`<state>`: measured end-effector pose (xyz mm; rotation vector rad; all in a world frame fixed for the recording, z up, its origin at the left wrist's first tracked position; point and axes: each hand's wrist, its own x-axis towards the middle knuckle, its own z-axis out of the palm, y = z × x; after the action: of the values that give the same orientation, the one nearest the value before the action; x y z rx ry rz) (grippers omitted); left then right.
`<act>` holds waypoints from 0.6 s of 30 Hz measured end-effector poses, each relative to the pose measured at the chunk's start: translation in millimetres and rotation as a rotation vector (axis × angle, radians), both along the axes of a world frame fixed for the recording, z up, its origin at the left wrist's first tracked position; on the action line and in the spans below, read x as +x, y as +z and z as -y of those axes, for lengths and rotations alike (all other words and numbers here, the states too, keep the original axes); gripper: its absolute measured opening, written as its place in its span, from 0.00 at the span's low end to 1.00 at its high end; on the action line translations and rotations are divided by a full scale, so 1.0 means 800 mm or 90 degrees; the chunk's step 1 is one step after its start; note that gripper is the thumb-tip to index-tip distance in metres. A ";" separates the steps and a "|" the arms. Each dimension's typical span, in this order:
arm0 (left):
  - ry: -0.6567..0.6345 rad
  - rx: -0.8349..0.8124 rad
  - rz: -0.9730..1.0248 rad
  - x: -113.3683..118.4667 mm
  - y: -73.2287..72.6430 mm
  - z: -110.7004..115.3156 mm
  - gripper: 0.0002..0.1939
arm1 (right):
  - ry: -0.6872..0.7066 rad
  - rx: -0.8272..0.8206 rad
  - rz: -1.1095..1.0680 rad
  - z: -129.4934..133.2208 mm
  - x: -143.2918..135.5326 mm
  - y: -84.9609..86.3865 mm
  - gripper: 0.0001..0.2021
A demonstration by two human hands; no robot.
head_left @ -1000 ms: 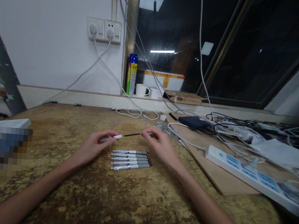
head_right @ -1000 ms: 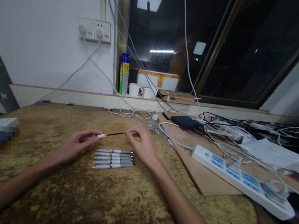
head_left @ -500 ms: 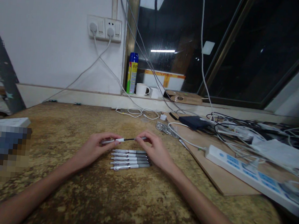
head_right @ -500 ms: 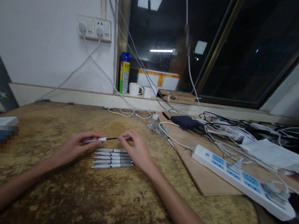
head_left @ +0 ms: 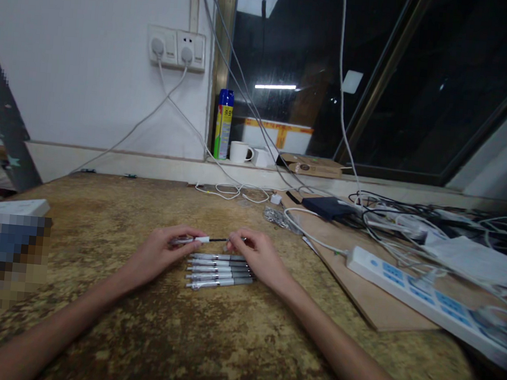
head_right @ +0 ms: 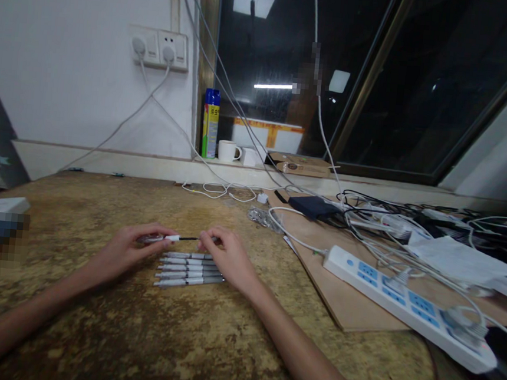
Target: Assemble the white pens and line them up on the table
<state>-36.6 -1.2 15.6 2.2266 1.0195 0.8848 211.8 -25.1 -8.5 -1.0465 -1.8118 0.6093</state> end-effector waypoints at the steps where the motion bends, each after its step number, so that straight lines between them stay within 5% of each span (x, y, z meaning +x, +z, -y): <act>1: 0.003 -0.001 -0.001 0.000 0.000 0.000 0.15 | -0.001 -0.005 -0.001 0.000 0.000 0.000 0.21; 11: 0.009 -0.013 0.004 0.002 0.002 0.003 0.19 | -0.047 -0.114 -0.110 -0.009 0.001 -0.009 0.29; 18: 0.042 -0.010 0.012 -0.003 0.000 -0.002 0.20 | -0.096 -0.063 -0.173 -0.027 0.022 -0.012 0.08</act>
<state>-38.8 0.2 15.7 2.1782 1.0941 0.9208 229.0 -3.5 -18.4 -1.0975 -1.4670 0.7171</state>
